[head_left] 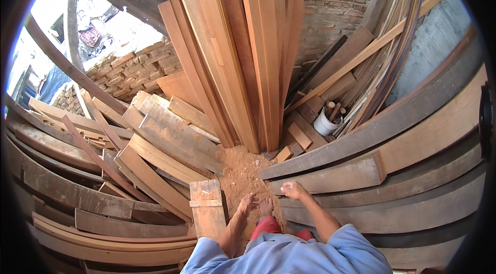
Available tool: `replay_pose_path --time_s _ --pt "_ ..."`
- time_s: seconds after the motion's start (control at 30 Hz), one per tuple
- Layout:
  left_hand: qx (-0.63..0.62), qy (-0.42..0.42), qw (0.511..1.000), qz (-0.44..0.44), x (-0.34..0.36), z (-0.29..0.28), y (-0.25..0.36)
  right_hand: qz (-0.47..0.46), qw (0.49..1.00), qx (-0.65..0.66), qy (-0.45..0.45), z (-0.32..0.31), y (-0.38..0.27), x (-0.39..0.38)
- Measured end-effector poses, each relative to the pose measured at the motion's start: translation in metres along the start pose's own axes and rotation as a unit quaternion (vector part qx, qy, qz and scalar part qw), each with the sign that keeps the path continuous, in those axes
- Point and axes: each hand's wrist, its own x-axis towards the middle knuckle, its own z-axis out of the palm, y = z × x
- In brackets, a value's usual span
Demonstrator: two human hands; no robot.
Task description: The person selects a wooden plank from a stack, measures it with a tape measure, and marks it with a square. They then use a circular saw to cut the plank and a hand plane to smooth the cut edge.
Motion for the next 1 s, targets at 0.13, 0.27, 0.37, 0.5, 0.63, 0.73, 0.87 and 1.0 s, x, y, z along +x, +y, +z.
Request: replay_pose_path --time_s 0.13,0.27,0.37,0.5,0.63,0.73,0.87,1.0 --pt "0.005 -0.007 1.000 0.003 -0.020 0.022 -0.018 0.003 0.996 -0.075 -0.055 0.024 0.038 -0.063" --pt "-0.014 -0.018 0.998 0.051 -0.030 0.030 -0.025 0.010 0.994 -0.099 -0.039 0.030 0.063 -0.115" --pt "-0.014 -0.036 0.996 0.077 -0.034 0.048 0.003 0.027 0.996 -0.086 0.020 0.023 0.101 -0.145" --pt "0.002 -0.042 0.989 0.143 -0.023 0.055 0.066 0.079 0.995 -0.047 0.048 0.012 0.136 -0.159" --pt "0.038 -0.036 0.980 0.190 -0.012 0.064 0.119 0.127 0.982 -0.088 0.104 0.000 0.131 -0.168" --pt "0.074 -0.030 0.966 0.244 0.000 0.065 0.160 0.135 0.982 -0.089 0.093 -0.013 0.114 -0.159" --pt "0.117 -0.022 0.918 0.379 0.020 0.065 0.236 0.118 0.986 -0.072 0.096 -0.016 0.100 -0.134" --pt "0.174 0.000 0.875 0.453 0.012 0.104 0.339 0.101 0.988 -0.043 0.108 -0.019 0.112 -0.122"
